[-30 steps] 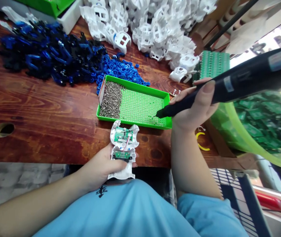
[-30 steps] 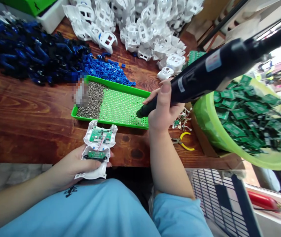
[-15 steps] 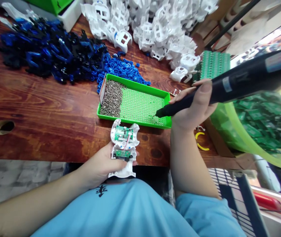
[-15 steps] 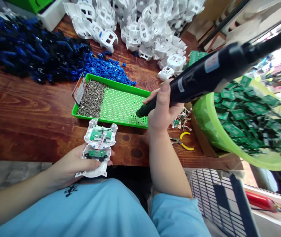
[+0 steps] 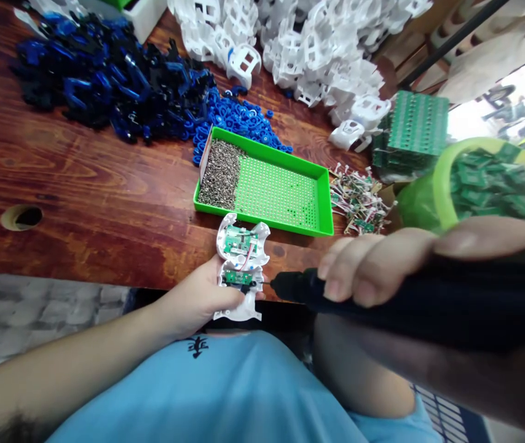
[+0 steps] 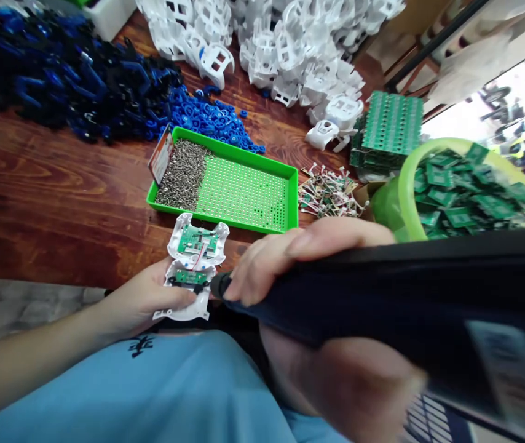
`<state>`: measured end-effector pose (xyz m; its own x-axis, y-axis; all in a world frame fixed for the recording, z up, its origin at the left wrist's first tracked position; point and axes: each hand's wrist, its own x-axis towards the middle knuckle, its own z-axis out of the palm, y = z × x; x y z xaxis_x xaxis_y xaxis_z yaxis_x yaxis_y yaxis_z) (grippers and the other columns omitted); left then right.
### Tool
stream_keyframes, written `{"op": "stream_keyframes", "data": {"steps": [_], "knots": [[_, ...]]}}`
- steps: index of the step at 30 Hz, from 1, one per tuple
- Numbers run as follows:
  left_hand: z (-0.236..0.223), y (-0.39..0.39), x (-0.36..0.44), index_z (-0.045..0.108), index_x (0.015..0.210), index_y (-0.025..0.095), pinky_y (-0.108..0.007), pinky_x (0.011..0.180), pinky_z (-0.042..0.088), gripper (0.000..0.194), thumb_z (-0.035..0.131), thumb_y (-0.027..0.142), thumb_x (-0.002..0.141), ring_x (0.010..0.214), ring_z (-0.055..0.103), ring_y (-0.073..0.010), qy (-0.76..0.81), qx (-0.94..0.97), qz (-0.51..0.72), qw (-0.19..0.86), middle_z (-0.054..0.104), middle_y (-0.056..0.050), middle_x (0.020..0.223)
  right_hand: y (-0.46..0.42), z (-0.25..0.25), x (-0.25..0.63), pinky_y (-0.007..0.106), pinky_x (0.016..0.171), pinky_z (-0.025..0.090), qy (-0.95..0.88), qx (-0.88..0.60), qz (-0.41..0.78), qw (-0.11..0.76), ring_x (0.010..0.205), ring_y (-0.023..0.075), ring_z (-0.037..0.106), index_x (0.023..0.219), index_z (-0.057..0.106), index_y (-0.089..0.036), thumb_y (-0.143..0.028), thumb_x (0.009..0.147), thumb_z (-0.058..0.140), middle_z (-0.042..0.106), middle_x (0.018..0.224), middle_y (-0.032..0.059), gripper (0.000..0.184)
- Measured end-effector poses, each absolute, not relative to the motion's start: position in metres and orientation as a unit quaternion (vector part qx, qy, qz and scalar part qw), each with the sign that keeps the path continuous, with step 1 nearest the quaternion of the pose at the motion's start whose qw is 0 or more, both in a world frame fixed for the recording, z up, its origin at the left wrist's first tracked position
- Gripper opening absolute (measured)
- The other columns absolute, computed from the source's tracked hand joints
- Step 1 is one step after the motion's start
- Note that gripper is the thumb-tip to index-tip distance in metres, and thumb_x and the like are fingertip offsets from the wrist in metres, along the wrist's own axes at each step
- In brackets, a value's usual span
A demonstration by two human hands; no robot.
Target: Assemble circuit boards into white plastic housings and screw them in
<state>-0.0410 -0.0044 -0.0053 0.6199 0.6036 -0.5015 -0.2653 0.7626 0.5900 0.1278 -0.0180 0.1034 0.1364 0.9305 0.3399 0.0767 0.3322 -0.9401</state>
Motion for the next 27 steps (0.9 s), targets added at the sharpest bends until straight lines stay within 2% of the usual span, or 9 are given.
{"op": "stream_keyframes", "data": {"steps": [5,9,12,15,19,23,27], "knots": [[-0.007,-0.006,-0.041,0.067,0.101,0.019,-0.03,0.079,0.046,0.043,0.062,0.001,0.062,0.084,0.065,-0.0197,0.359,0.247,0.251,0.864,0.073,0.001,0.088,-0.01,0.09,0.126,0.037,0.048,0.054,-0.588,-0.423,0.368,0.583,0.046,0.017,0.057,0.09,0.062,-0.028,-0.041,0.075,0.074,0.057,0.058,-0.0035,0.023],[-0.005,-0.005,-0.04,0.065,0.108,0.019,-0.028,0.076,0.046,0.05,0.061,0.001,0.062,0.081,0.065,-0.0186,0.36,0.251,0.254,0.862,0.074,0.001,0.091,-0.006,0.088,0.136,0.039,0.052,0.056,-0.636,-0.382,0.384,0.55,0.05,0.0184,0.06,0.097,0.063,-0.03,-0.024,0.065,0.081,0.06,0.064,-0.0034,0.038],[-0.003,-0.004,-0.039,0.065,0.109,0.019,-0.025,0.072,0.046,0.051,0.059,0.0,0.062,0.081,0.065,-0.0179,0.365,0.257,0.259,0.856,0.074,0.002,0.087,-0.009,0.091,0.131,0.04,0.054,0.056,-0.601,-0.41,0.422,0.541,0.053,0.0197,0.062,0.093,0.064,-0.027,-0.039,0.074,0.075,0.06,0.062,-0.0013,0.026],[-0.002,-0.005,-0.038,0.066,0.108,0.018,-0.025,0.07,0.045,0.05,0.06,0.0,0.061,0.083,0.065,-0.0196,0.366,0.259,0.266,0.853,0.075,0.001,0.085,-0.013,0.092,0.116,0.037,0.048,0.052,-0.558,-0.417,0.401,0.595,0.046,0.0173,0.057,0.085,0.065,-0.024,-0.059,0.083,0.058,0.056,0.056,-0.0009,0.036],[-0.004,-0.006,-0.037,0.064,0.112,0.019,-0.026,0.071,0.046,0.054,0.06,0.002,0.061,0.083,0.066,-0.0203,0.359,0.254,0.281,0.853,0.074,0.001,0.084,-0.016,0.094,0.102,0.034,0.046,0.048,-0.519,-0.448,0.383,0.619,0.044,0.0159,0.053,0.073,0.064,-0.023,-0.063,0.089,0.043,0.053,0.05,-0.0006,0.048],[-0.004,-0.007,-0.036,0.062,0.115,0.019,-0.028,0.074,0.046,0.058,0.06,0.001,0.06,0.079,0.065,-0.0204,0.364,0.254,0.289,0.848,0.073,0.002,0.08,-0.015,0.095,0.1,0.034,0.047,0.047,-0.507,-0.465,0.379,0.619,0.042,0.0151,0.05,0.069,0.063,-0.024,-0.066,0.087,0.045,0.052,0.047,-0.0006,0.049],[-0.005,-0.008,-0.036,0.066,0.108,0.019,-0.028,0.073,0.047,0.051,0.059,0.0,0.062,0.071,0.064,-0.0176,0.368,0.252,0.283,0.849,0.074,0.003,0.08,-0.014,0.093,0.099,0.035,0.043,0.046,-0.486,-0.462,0.397,0.627,0.039,0.0161,0.049,0.068,0.061,-0.024,-0.067,0.086,0.044,0.051,0.044,-0.0011,0.05]]}}
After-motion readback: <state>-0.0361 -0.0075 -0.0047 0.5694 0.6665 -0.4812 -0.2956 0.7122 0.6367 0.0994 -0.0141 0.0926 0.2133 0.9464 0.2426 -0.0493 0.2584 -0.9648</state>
